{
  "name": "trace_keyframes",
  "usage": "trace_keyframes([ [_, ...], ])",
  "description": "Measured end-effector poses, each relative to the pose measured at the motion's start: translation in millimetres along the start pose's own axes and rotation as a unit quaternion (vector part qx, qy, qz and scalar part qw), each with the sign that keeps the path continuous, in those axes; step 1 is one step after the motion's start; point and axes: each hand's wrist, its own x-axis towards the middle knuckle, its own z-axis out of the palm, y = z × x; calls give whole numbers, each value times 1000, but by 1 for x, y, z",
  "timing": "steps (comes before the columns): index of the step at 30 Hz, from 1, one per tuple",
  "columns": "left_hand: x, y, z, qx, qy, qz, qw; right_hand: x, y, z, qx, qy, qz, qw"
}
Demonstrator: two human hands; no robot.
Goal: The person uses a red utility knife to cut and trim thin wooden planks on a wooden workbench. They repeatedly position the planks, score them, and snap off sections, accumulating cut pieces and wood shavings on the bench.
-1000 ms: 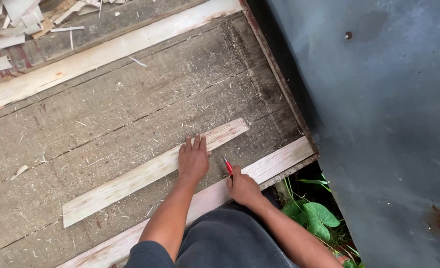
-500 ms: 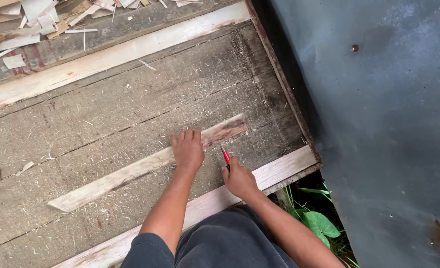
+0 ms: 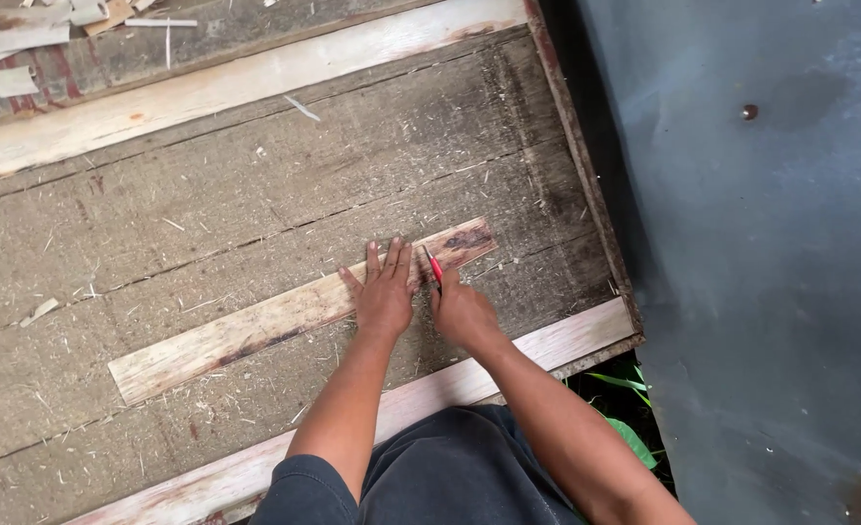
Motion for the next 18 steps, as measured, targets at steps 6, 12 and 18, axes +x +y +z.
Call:
trace_keyframes([
  [6,3,-4,3,-24,2,2,1000,11,2,-5,-36,-17,8,999],
  [12,8,-1,6,-34,2,-17,999,5,7,0,-30,-26,23,999],
  [18,12,-3,9,-44,11,-9,999,-1,3,-2,-24,-16,19,999],
])
